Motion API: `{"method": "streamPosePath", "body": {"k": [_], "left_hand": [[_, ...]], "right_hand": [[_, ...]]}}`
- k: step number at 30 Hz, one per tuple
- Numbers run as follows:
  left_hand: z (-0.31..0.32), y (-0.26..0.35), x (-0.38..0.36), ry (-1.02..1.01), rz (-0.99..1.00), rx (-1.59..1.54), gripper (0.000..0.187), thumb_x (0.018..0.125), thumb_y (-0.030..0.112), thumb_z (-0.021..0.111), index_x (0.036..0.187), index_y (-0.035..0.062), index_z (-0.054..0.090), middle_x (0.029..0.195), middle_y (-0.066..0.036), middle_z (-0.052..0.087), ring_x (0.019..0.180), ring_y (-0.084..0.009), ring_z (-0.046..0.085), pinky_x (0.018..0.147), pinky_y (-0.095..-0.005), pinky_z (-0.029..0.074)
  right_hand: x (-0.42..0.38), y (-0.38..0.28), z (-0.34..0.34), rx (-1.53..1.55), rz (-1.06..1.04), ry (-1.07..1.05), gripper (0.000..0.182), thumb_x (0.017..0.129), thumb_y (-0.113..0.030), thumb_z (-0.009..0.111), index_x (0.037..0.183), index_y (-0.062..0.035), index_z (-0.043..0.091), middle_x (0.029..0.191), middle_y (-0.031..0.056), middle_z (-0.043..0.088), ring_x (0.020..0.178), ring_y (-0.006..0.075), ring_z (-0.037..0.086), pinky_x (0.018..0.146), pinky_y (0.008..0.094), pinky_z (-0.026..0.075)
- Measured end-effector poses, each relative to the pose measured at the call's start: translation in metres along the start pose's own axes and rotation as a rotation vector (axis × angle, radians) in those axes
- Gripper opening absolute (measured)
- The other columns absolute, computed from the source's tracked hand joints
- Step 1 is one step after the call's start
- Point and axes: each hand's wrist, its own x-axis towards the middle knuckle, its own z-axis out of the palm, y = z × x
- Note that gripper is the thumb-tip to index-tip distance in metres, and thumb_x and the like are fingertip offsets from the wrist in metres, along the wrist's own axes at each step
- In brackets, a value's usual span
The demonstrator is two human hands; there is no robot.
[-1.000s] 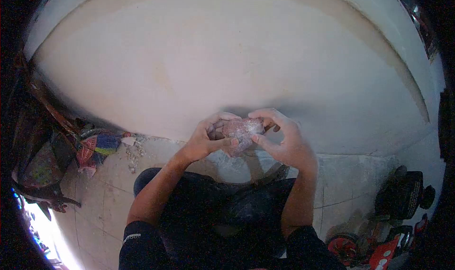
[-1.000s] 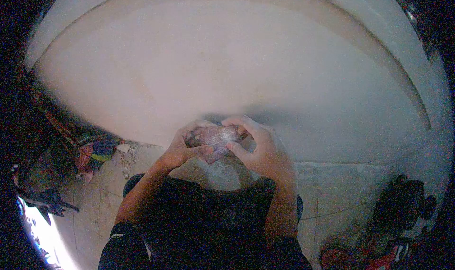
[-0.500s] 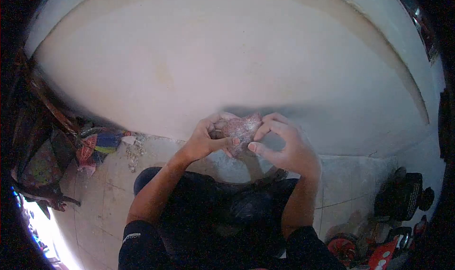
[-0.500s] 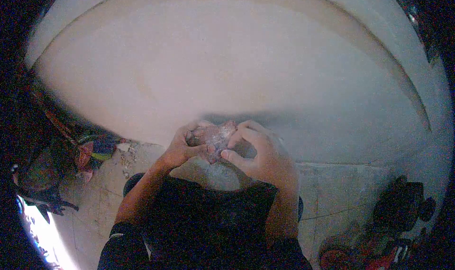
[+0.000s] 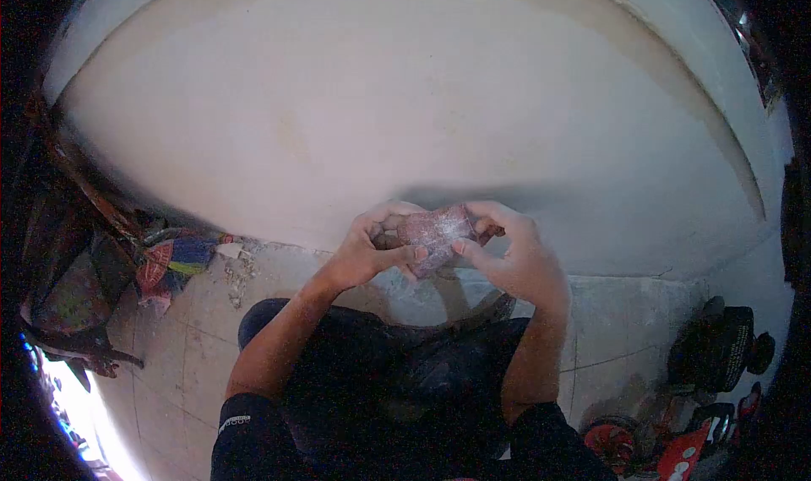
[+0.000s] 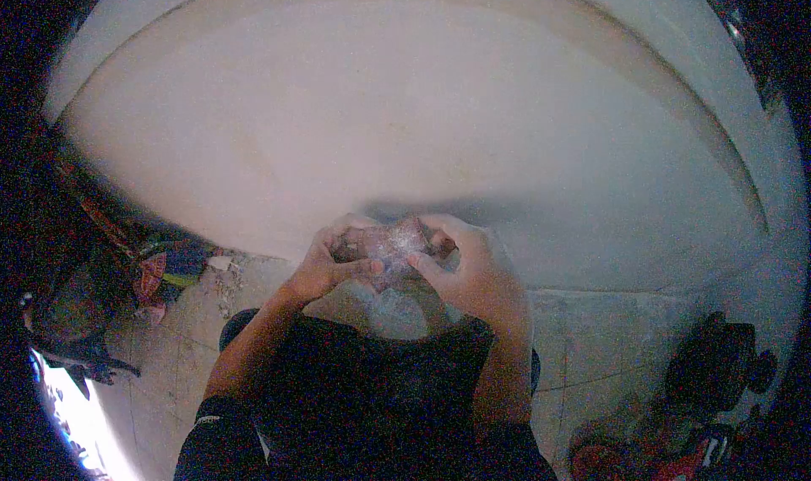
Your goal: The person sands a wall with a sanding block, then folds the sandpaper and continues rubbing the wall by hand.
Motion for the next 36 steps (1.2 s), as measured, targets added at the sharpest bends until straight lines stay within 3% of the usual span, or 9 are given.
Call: {"method": "streamPosePath", "body": {"k": [2, 6, 18, 20, 24, 26, 30, 33, 36], "left_hand": [[0.001, -0.001, 0.001, 0.014, 0.028, 0.027, 0.048, 0.09, 0.0, 0.076, 0.134, -0.001, 0.057, 0.114, -0.012, 0.07, 0.096, -0.0187, 0.071, 0.074, -0.0331, 0.066], [0.0, -0.004, 0.002, 0.038, 0.067, 0.069, 0.047, 0.09, -0.001, 0.076, 0.134, -0.0016, 0.058, 0.115, -0.012, 0.07, 0.096, -0.0189, 0.071, 0.074, -0.0325, 0.066], [0.001, -0.006, -0.002, 0.092, 0.107, 0.05, 0.044, 0.092, 0.0, 0.074, 0.133, -0.0024, 0.057, 0.115, -0.014, 0.072, 0.1, -0.0186, 0.071, 0.075, -0.0327, 0.066], [0.003, -0.005, -0.001, 0.108, 0.11, 0.038, 0.043, 0.093, 0.001, 0.074, 0.131, -0.0023, 0.057, 0.115, -0.014, 0.072, 0.1, -0.0187, 0.071, 0.076, -0.0329, 0.067], [0.014, 0.005, -0.005, 0.166, 0.048, -0.06, 0.041, 0.093, 0.003, 0.074, 0.128, -0.0001, 0.052, 0.115, -0.017, 0.071, 0.099, -0.0243, 0.072, 0.076, -0.0367, 0.068], [0.019, 0.001, -0.008, 0.176, 0.049, -0.129, 0.041, 0.094, 0.004, 0.073, 0.127, 0.0008, 0.05, 0.116, -0.018, 0.07, 0.099, -0.0264, 0.073, 0.076, -0.0377, 0.068], [0.019, -0.008, -0.011, 0.159, 0.076, -0.314, 0.037, 0.096, 0.005, 0.071, 0.124, 0.0044, 0.048, 0.119, -0.019, 0.068, 0.098, -0.0281, 0.073, 0.074, -0.0408, 0.069], [0.017, -0.015, -0.006, 0.204, 0.123, -0.387, 0.036, 0.096, 0.006, 0.072, 0.123, 0.0059, 0.048, 0.12, -0.018, 0.068, 0.098, -0.0274, 0.073, 0.074, -0.042, 0.069], [0.021, -0.012, -0.006, 0.255, 0.115, -0.374, 0.038, 0.095, 0.006, 0.072, 0.125, 0.0064, 0.048, 0.121, -0.017, 0.068, 0.099, -0.027, 0.073, 0.074, -0.0418, 0.069]], "right_hand": [[0.002, 0.015, 0.007, -0.05, -0.114, 0.053, 0.037, 0.086, -0.018, 0.081, 0.117, 0.001, 0.072, 0.088, 0.0089, 0.071, 0.08, 0.0149, 0.064, 0.076, 0.0308, 0.053], [0.008, 0.001, 0.002, 0.078, -0.074, 0.034, 0.03, 0.086, -0.017, 0.081, 0.106, 0.0041, 0.074, 0.081, 0.0093, 0.071, 0.073, 0.014, 0.064, 0.072, 0.0306, 0.053], [0.004, 0.002, 0.005, 0.111, -0.138, 0.092, 0.029, 0.089, -0.015, 0.079, 0.11, 0.0034, 0.076, 0.083, 0.012, 0.074, 0.075, 0.0158, 0.066, 0.076, 0.0309, 0.052], [0.004, 0.007, 0.003, 0.162, -0.16, 0.046, 0.036, 0.087, -0.02, 0.081, 0.117, 0.0001, 0.075, 0.1, 0.0159, 0.076, 0.093, 0.0224, 0.071, 0.088, 0.0332, 0.054], [-0.002, 0.016, 0.005, 0.276, -0.246, -0.027, 0.044, 0.085, -0.018, 0.084, 0.123, 0.0029, 0.071, 0.109, 0.0145, 0.074, 0.102, 0.0213, 0.069, 0.093, 0.0324, 0.052], [-0.007, 0.018, 0.019, 0.642, -0.202, -0.052, 0.054, 0.083, -0.008, 0.086, 0.13, 0.0087, 0.065, 0.119, 0.0105, 0.069, 0.105, 0.0169, 0.063, 0.095, 0.0309, 0.05], [0.0, 0.012, 0.044, 0.841, -0.176, -0.067, 0.056, 0.086, -0.012, 0.084, 0.133, 0.0086, 0.061, 0.122, 0.0097, 0.067, 0.11, 0.0173, 0.063, 0.098, 0.0323, 0.05], [0.011, 0.007, 0.068, 0.948, 0.04, -0.056, 0.056, 0.09, -0.013, 0.08, 0.139, 0.0048, 0.059, 0.125, 0.0106, 0.067, 0.112, 0.0181, 0.064, 0.1, 0.0318, 0.051], [0.008, 0.004, 0.083, 1.329, 0.13, 0.013, 0.048, 0.094, -0.012, 0.076, 0.137, 0.0041, 0.061, 0.128, 0.0121, 0.066, 0.112, 0.0174, 0.065, 0.098, 0.0322, 0.052]]}}
